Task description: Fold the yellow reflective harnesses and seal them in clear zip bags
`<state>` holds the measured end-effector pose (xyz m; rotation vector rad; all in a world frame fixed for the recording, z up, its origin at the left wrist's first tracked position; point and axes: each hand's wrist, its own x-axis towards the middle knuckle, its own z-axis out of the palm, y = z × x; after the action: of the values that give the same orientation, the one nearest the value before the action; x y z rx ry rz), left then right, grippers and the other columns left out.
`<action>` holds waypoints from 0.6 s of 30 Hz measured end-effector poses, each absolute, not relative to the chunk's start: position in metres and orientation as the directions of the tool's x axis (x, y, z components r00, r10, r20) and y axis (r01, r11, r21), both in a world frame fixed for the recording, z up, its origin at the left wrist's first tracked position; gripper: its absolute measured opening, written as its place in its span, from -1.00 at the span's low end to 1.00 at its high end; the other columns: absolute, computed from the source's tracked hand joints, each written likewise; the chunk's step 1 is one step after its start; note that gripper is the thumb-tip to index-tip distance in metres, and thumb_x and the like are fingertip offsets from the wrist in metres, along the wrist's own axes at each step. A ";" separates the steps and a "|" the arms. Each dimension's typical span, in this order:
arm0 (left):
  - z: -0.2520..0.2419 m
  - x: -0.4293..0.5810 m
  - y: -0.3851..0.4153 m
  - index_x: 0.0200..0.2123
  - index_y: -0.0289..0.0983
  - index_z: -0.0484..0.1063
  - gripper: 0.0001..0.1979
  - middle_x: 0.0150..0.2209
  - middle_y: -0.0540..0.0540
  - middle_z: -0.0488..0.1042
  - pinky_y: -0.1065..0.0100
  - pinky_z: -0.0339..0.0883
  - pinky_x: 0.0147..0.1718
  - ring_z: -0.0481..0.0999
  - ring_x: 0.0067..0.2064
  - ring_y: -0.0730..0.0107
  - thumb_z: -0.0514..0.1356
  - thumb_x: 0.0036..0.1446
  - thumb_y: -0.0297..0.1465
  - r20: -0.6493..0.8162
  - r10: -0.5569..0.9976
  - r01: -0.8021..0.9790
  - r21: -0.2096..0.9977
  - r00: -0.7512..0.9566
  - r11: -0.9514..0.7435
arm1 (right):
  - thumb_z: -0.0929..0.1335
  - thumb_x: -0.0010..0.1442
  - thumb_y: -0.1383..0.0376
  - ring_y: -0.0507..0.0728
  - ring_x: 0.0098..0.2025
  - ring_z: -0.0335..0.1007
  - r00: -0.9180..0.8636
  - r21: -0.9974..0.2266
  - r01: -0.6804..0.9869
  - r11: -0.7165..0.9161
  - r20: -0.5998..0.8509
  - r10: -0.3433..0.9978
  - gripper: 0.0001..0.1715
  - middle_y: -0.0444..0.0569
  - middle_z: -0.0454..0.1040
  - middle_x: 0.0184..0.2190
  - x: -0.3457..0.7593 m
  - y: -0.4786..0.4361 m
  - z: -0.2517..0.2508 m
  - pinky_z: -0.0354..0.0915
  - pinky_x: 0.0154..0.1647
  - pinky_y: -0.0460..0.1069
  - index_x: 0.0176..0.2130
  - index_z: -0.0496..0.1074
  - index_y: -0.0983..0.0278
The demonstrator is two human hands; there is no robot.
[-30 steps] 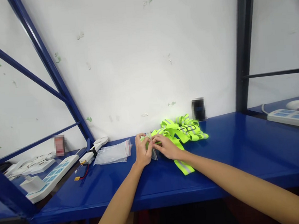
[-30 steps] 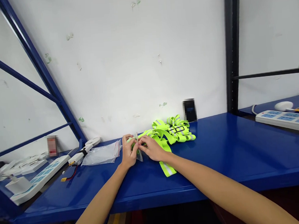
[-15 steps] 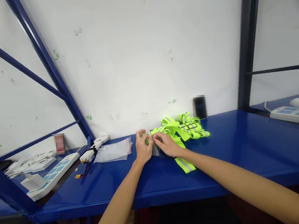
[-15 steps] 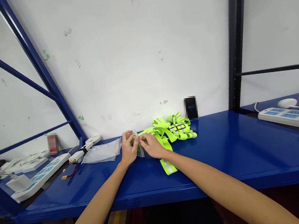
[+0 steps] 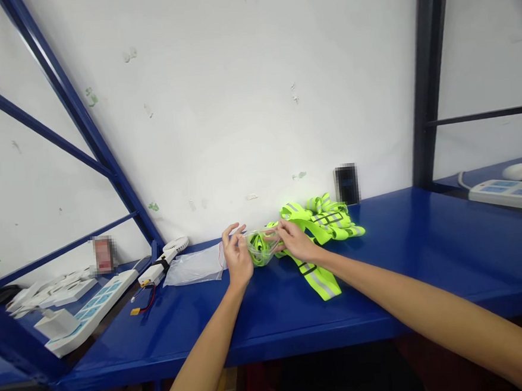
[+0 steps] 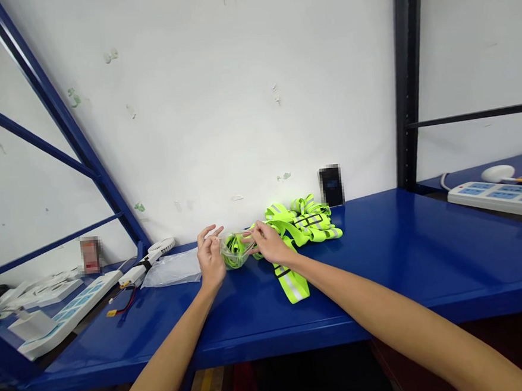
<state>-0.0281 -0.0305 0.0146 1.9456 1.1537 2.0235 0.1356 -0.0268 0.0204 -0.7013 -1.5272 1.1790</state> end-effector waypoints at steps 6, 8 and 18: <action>0.004 -0.036 -0.015 -0.27 -0.22 0.33 -0.77 -0.09 -0.14 0.43 0.15 0.20 0.12 0.37 0.09 0.24 -0.08 0.28 -0.31 0.778 0.574 0.458 0.621 -0.257 -0.636 | 0.24 0.21 0.34 0.07 -0.34 0.40 -0.246 -0.714 0.161 0.681 0.639 0.729 -0.87 -0.07 0.41 -0.21 0.138 -0.032 0.021 0.31 -0.30 -0.02 -0.19 0.18 0.19; -0.002 -0.038 -0.007 -0.15 -0.21 0.34 -0.76 -0.08 -0.14 0.44 0.13 0.18 0.13 0.37 0.09 0.23 -0.07 0.27 -0.31 0.718 0.648 0.523 0.666 -0.255 -0.532 | 0.23 0.19 0.40 0.11 -0.28 0.36 -0.291 -0.542 0.327 0.774 0.722 0.628 -0.86 -0.06 0.41 -0.25 0.139 -0.032 0.020 0.26 -0.19 0.02 -0.21 0.26 0.21; -0.016 -0.040 0.007 -0.01 -0.14 0.36 -0.69 -0.29 -0.05 0.51 0.21 0.31 -0.19 0.49 -0.26 0.25 0.04 0.19 -0.27 0.392 0.904 0.515 0.818 -0.172 -0.257 | 0.40 0.16 0.04 0.17 -0.34 0.36 -0.377 -0.314 0.703 0.638 0.596 0.709 -0.70 0.03 0.45 -0.36 0.151 -0.035 0.025 0.11 -0.34 0.00 -0.38 0.46 0.23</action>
<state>-0.0400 0.0069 -0.0165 1.7208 1.6213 1.4082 0.1514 -0.0353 0.0251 -1.0964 -2.1380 0.0106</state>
